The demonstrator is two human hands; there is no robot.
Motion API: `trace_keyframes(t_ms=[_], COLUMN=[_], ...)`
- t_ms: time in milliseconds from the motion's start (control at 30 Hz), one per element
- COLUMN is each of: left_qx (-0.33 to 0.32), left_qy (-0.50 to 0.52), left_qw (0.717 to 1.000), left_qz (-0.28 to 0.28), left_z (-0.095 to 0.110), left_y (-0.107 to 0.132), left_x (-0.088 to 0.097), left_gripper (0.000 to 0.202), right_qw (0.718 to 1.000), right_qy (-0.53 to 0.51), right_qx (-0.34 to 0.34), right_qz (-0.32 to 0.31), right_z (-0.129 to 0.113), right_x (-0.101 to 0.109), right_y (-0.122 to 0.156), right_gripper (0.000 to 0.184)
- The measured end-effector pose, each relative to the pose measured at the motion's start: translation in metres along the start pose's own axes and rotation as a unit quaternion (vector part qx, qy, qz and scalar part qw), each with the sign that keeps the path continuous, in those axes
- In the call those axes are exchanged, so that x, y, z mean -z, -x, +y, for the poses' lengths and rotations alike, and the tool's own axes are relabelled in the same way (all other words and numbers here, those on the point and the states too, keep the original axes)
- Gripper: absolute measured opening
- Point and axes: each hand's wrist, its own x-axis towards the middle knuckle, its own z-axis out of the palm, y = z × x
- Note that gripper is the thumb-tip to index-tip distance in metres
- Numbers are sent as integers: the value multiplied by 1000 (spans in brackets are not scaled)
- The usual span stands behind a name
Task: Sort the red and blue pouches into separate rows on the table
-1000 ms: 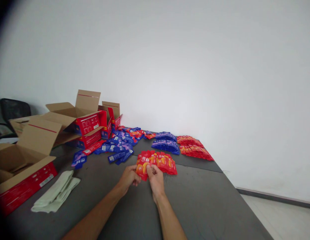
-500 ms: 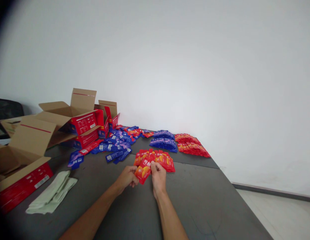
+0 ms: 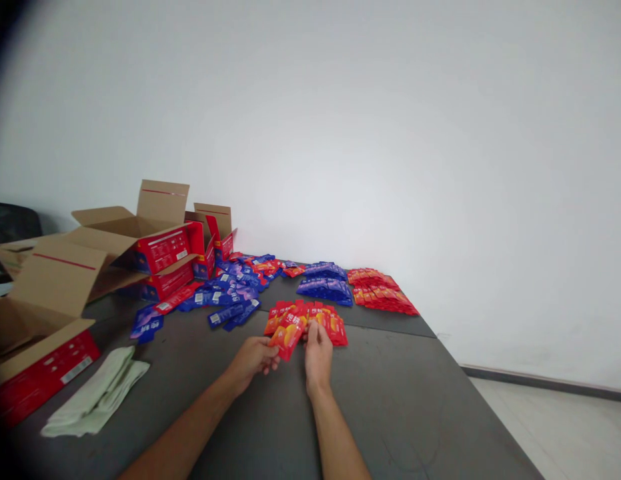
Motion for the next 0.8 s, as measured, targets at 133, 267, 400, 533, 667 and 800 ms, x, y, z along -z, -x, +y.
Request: trace_keyframes(t_ms=[133, 267, 400, 533, 667, 800], left_qx=[-12, -39, -51, -49, -40, -39], left_qy=[47, 44, 43, 34, 22, -68], left_qw=[997, 995, 994, 993, 994, 993], left_qz=[53, 75, 90, 100, 97, 87], left_z=[3, 5, 8, 9, 5, -1], left_y=[-20, -44, -65, -79, -85, -86], left_x=[-12, -31, -54, -70, -75, -73], left_gripper=[23, 19, 13, 16, 47, 72], right_qw=[978, 926, 886, 873, 872, 860], right_qy=[179, 332, 425, 467, 480, 506], right_qx=[77, 163, 180, 141, 97, 65], right_qz=[78, 69, 46, 25, 6, -5], right_z=[7, 25, 45, 57, 59, 54], right_x=[14, 23, 25, 26, 26, 23], right_y=[-14, -24, -28, -28, -26, -24], right_gripper=[32, 40, 45, 49, 48, 47])
